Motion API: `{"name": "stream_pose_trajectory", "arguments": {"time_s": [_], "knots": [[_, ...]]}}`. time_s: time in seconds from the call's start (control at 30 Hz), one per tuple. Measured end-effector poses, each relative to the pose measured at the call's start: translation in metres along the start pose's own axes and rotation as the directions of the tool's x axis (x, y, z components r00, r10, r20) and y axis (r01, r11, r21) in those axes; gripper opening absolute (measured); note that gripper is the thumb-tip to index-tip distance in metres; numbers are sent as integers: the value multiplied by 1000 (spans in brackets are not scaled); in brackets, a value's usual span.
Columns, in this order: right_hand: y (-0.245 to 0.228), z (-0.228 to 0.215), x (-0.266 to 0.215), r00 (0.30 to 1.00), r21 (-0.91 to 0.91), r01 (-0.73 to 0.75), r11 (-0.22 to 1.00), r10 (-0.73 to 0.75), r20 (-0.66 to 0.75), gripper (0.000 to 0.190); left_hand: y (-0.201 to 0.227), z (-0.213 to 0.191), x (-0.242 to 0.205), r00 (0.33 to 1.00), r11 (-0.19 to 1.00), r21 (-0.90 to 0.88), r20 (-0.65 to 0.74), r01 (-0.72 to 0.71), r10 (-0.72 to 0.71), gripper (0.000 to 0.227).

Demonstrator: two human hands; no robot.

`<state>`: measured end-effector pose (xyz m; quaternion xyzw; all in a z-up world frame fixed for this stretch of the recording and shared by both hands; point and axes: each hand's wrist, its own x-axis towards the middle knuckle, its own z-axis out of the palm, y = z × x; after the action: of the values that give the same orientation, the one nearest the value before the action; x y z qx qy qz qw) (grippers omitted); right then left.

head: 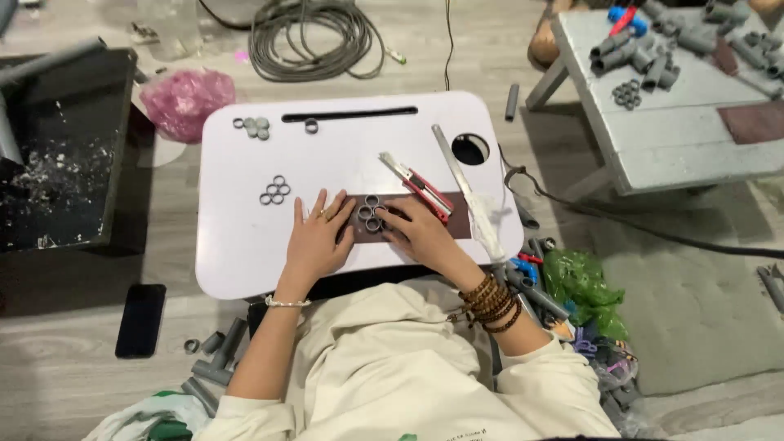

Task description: Sanding the edges of small PVC pipe rings using sandpaper on a portable desk to smooth the surfaces.

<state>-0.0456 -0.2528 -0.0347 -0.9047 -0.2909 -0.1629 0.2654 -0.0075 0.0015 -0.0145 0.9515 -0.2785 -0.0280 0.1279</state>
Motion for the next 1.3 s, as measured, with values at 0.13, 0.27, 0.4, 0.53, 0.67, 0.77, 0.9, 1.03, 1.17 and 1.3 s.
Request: {"name": "stream_pose_trajectory", "arguments": {"time_s": [0.13,0.27,0.4,0.53,0.67,0.77,0.9,1.03,1.17,1.3], "knots": [[15,8,5,998,-139,-11,990,2,-60,45,-2,-5,11,999,1000,-17,-33,12,-12,59],[21,25,10,996,-258,9,966,-33,-89,53,-6,4,12,1000,1000,-17,-17,16,-16,60],[7,21,22,1000,-374,-12,927,2,-27,53,-6,6,13,1000,1000,-15,-13,16,-17,61],[11,27,23,999,-397,-34,917,25,-28,56,-7,7,11,1000,1000,-16,-14,26,-26,60],[18,23,20,997,-339,-52,940,29,-74,53,-4,3,11,999,999,-21,-16,31,-31,59],[11,9,23,999,-252,-41,967,33,-34,51,-8,8,13,1000,999,-31,-18,21,-21,60],[1,-2,25,999,-185,-49,981,49,-6,51,-4,-1,11,1000,999,-29,-14,25,-25,60],[1,8,25,997,-222,-76,972,77,-4,55,-5,3,10,1000,1000,-20,-24,19,-20,61],[12,15,21,1000,-148,18,989,-20,-12,50,-3,1,9,999,1000,-24,-37,15,-16,60],[3,-9,26,995,-93,94,991,-91,36,48,-1,-1,10,999,999,-41,-40,25,-27,60]]}}
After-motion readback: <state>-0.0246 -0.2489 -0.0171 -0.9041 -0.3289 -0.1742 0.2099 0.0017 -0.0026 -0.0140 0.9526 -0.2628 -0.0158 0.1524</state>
